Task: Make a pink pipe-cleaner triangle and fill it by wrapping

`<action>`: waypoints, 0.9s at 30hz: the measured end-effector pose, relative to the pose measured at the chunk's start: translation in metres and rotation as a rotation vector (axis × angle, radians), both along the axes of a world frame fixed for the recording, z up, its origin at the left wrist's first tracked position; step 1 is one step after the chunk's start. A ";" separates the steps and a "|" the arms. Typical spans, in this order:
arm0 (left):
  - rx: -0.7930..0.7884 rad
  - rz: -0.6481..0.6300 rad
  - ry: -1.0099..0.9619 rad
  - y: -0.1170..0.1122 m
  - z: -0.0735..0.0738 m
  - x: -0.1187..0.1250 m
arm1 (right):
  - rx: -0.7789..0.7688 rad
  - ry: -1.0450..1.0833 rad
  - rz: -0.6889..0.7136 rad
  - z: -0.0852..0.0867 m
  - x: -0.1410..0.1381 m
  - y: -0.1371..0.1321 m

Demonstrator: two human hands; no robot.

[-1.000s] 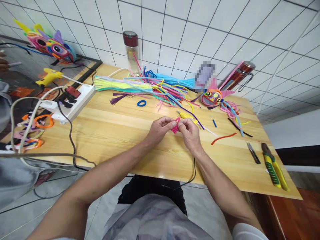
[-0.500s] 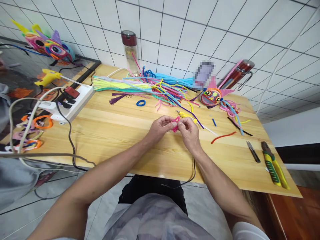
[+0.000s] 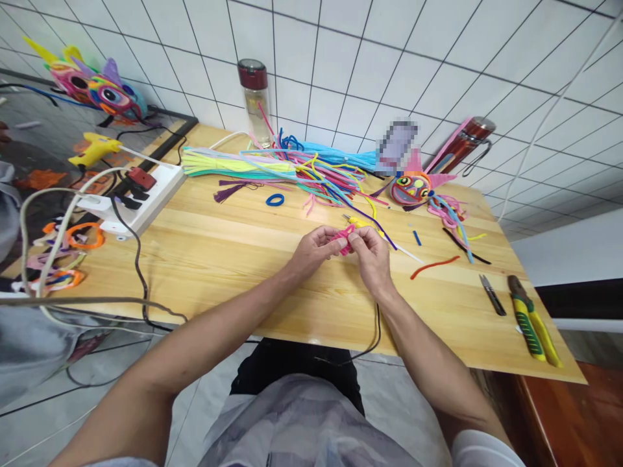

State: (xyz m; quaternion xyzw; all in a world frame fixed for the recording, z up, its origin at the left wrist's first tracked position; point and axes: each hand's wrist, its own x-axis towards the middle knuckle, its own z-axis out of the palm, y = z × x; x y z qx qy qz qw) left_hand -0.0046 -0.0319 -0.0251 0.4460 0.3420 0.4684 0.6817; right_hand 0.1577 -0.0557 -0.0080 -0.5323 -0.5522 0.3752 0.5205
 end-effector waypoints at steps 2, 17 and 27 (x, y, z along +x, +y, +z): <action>-0.005 -0.004 0.036 0.000 -0.001 -0.001 | -0.007 0.006 -0.023 0.000 0.003 0.001; -0.264 -0.232 -0.186 0.000 0.009 0.000 | -0.054 0.164 0.142 0.005 0.007 0.005; -0.179 0.039 -0.067 0.001 0.010 -0.002 | -0.080 0.130 0.052 0.003 0.007 0.007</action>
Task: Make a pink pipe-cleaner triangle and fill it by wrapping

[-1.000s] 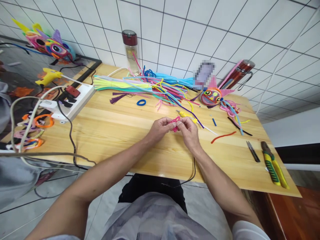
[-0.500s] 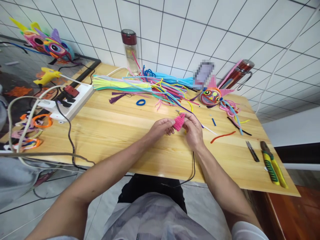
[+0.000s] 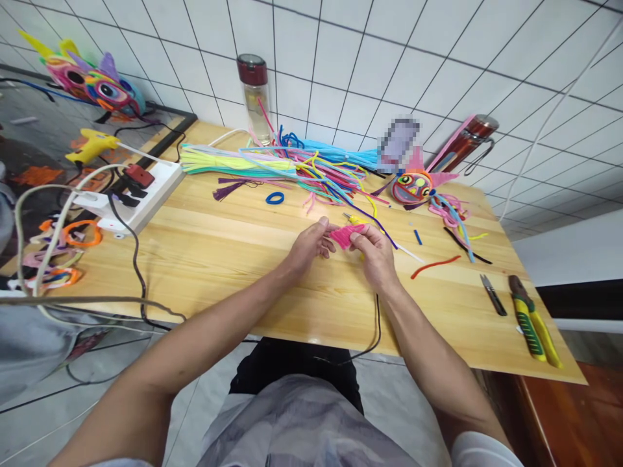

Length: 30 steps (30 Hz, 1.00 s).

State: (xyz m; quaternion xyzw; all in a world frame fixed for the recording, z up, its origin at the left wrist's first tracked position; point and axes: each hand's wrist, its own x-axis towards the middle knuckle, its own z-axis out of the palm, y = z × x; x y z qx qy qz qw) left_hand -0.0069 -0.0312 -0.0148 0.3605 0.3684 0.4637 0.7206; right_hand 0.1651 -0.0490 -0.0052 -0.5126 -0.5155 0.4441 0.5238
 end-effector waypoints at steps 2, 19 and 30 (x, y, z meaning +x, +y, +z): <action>0.114 0.020 0.051 -0.001 0.000 -0.002 | -0.004 -0.039 -0.009 -0.001 0.000 0.000; 0.194 -0.046 0.217 0.000 -0.003 -0.005 | -0.012 -0.082 -0.018 0.002 -0.002 -0.001; 0.165 0.020 0.078 0.002 -0.006 -0.002 | -0.006 0.001 -0.066 0.007 -0.004 -0.001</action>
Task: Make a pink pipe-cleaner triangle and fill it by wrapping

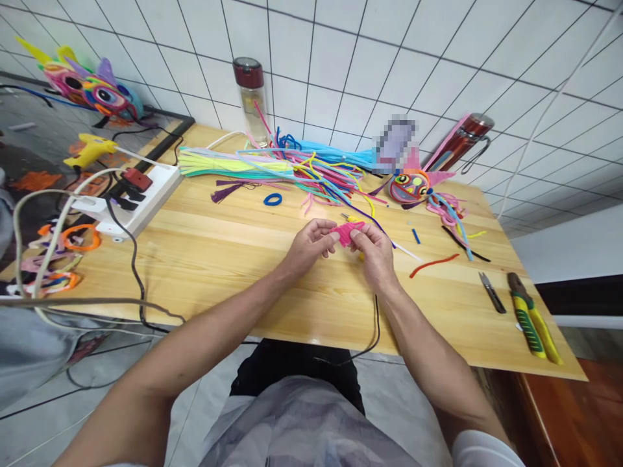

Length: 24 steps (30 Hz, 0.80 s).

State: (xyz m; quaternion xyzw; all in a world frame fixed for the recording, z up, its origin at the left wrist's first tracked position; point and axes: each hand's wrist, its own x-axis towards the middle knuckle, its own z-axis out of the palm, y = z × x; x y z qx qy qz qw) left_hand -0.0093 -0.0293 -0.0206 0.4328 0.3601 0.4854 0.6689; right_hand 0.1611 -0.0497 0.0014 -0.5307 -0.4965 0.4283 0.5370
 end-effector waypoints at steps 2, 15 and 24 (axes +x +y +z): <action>0.027 -0.004 0.027 0.000 -0.003 0.001 | 0.003 0.004 0.008 0.000 0.000 0.000; -0.282 -0.377 -0.240 0.003 0.013 -0.008 | 0.220 -0.267 0.070 0.000 -0.003 -0.004; -0.359 -0.242 -0.236 0.006 0.026 -0.012 | 0.099 -0.170 0.065 0.008 0.007 0.003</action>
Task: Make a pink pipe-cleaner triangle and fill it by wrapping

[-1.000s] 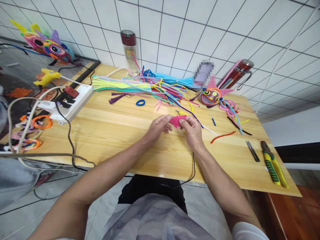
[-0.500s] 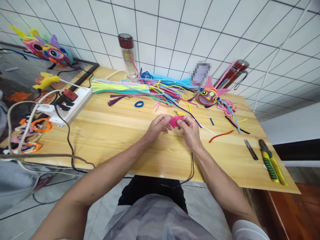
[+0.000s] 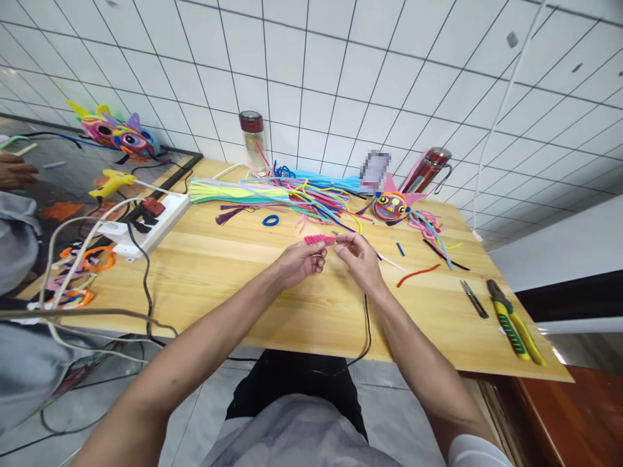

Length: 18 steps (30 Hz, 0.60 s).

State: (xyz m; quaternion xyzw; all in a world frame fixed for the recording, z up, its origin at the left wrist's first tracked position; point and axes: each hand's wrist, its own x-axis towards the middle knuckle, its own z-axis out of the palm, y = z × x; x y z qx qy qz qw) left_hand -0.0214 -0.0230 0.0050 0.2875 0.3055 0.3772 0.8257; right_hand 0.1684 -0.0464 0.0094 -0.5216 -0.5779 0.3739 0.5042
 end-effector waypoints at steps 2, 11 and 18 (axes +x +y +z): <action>-0.017 0.013 0.025 0.003 0.003 -0.001 | -0.032 0.031 -0.040 0.004 0.006 0.003; 0.008 0.085 -0.080 0.030 0.020 -0.023 | 0.030 -0.017 -0.168 0.031 0.039 0.003; -0.054 0.226 0.006 0.048 -0.002 -0.023 | -0.044 -0.296 -0.135 0.034 0.063 0.050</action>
